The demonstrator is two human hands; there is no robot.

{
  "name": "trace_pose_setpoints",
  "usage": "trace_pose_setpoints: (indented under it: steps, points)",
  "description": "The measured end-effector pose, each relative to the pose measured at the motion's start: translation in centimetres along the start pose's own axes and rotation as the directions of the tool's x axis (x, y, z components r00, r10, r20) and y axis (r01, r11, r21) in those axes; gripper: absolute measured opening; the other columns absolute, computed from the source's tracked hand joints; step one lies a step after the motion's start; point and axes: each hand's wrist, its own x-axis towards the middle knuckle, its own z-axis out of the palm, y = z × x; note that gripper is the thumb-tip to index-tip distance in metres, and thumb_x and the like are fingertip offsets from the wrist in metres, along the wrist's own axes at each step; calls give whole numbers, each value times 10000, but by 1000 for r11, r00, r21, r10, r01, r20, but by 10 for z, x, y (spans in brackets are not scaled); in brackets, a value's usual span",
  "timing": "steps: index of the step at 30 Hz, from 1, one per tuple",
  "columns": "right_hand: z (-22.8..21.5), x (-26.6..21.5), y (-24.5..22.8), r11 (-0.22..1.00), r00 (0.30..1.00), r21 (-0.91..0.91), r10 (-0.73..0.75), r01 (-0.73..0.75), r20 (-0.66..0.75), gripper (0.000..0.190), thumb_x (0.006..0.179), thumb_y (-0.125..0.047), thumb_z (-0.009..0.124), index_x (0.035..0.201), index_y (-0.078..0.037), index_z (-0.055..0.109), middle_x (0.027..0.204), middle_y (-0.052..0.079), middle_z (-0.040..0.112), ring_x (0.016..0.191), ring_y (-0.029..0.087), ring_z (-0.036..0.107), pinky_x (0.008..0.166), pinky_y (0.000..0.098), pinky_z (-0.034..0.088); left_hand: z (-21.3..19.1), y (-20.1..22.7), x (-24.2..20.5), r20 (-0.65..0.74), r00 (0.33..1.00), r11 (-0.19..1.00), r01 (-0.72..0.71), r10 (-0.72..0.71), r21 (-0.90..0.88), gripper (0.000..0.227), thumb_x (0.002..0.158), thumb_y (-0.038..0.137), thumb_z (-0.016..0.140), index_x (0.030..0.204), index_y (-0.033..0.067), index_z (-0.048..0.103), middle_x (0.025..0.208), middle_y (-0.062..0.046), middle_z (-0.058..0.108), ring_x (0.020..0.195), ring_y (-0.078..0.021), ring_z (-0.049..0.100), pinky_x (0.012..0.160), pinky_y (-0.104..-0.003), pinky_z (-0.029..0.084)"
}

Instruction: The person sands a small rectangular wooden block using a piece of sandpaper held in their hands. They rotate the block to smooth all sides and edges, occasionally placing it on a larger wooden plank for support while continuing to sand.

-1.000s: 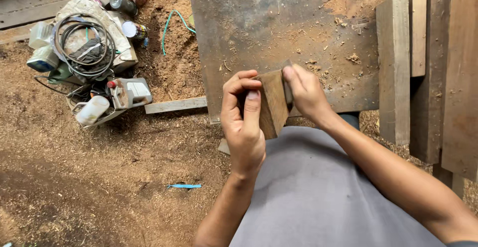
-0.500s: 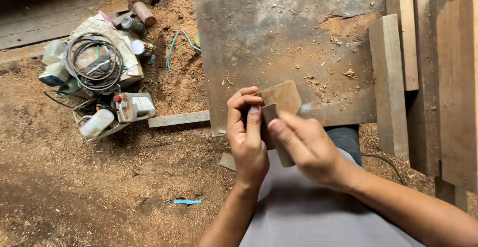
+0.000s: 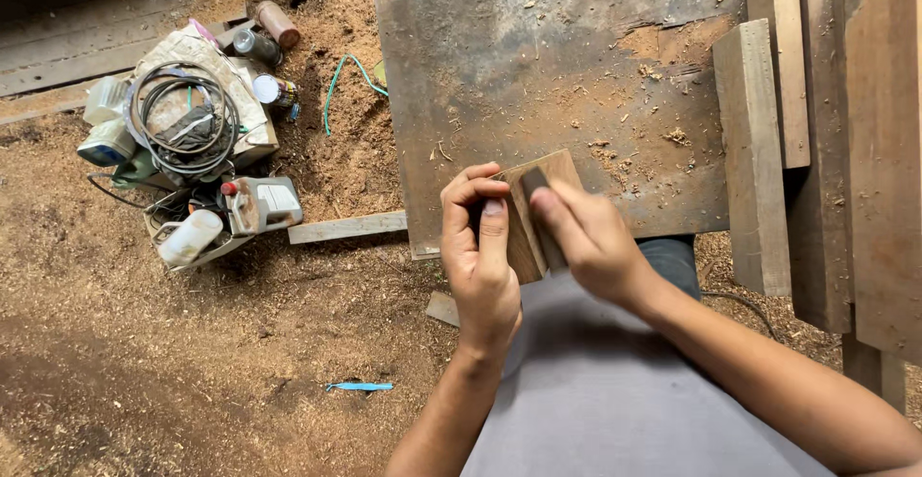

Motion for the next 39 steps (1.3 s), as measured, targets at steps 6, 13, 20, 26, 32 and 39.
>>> trace_pose_setpoints:
  steps: [6,13,20,26,32,39]
  points:
    - [2,8,13,992,991,41,-121,123,-54,290,1101,-233,449,1249,-6,551,898,63,615,799,115,551,703,286,481,3,1,0,14,1000,999,-24,23,32,99,1081,39,501,1123,33,591,1337,-96,555,1263,-179,518,1159,-330,396]
    - [-2,34,41,995,989,83,-42,55,-144,199,1122,-226,466,1096,-38,527,902,1,528,813,72,480,717,249,449,12,3,1,49,998,997,-45,42,59,103,1080,49,507,1134,30,592,1338,-99,558,1249,-181,531,1151,-333,410]
    - [-4,-21,19,980,971,17,-192,197,-142,177,1081,-214,509,1125,-44,526,845,-22,566,756,44,529,685,225,473,13,4,3,62,994,988,-99,92,117,111,1063,43,519,1144,23,592,1339,-105,565,1247,-180,549,1140,-332,435]
    - [5,32,42,982,978,185,69,-32,-199,167,1118,-195,513,1052,-42,521,846,-8,536,733,58,478,622,237,426,13,2,2,54,995,989,-92,86,116,117,1063,31,516,1148,22,595,1347,-109,564,1238,-182,553,1129,-327,438]
    - [-2,-17,24,964,963,95,-233,247,-137,161,1098,-198,514,1120,-39,533,888,-10,535,769,37,476,679,212,436,13,0,5,63,993,989,-107,101,101,115,1064,39,514,1148,28,591,1344,-100,559,1241,-178,555,1133,-330,454]
    - [8,39,60,978,981,203,-17,57,-192,165,1138,-184,490,1096,-33,539,918,-10,556,823,54,505,714,220,459,12,1,6,63,994,986,-99,91,132,95,1077,37,515,1132,26,591,1321,-106,571,1241,-184,553,1122,-330,439]
